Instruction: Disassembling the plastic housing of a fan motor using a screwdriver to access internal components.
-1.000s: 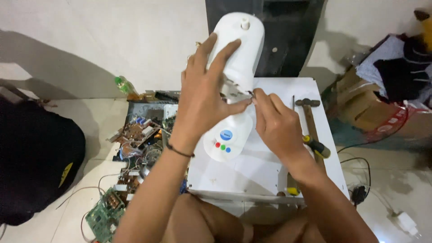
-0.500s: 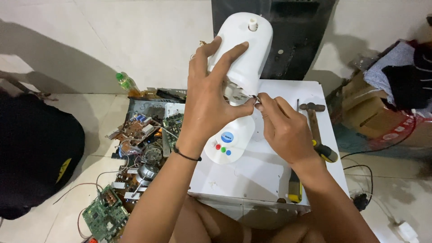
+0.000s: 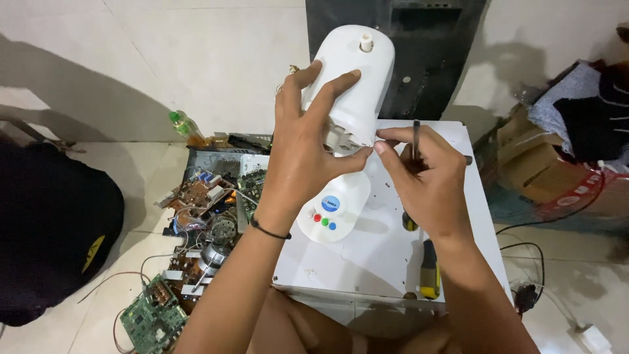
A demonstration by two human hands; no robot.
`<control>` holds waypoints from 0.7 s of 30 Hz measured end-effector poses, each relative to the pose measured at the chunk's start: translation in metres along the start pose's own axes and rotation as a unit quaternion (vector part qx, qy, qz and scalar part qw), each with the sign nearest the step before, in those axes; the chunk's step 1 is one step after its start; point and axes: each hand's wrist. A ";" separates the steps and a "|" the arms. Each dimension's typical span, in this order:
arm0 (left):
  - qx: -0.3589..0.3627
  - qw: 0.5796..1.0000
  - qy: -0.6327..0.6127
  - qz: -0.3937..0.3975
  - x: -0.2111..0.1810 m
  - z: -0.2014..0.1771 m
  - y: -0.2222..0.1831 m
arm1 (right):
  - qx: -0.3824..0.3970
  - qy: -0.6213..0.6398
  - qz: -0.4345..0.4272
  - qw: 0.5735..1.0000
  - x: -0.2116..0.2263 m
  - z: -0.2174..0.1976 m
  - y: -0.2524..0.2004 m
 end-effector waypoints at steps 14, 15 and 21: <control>-0.041 0.997 -0.040 -0.051 -0.006 0.003 -0.008 | -0.061 -0.010 0.040 0.997 -0.010 0.010 -0.009; -0.046 0.996 -0.029 -0.073 -0.009 0.004 -0.010 | -0.062 0.003 0.033 0.998 -0.009 0.010 -0.008; -0.064 0.991 -0.044 -0.110 -0.014 0.022 -0.015 | -0.055 -0.005 0.022 0.998 -0.016 0.012 -0.007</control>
Point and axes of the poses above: each hand's wrist, its own y-axis towards the middle knuckle, its own z-axis out of the palm, x = y × z, and after that the axes turned 3 degrees about -x, right-handed
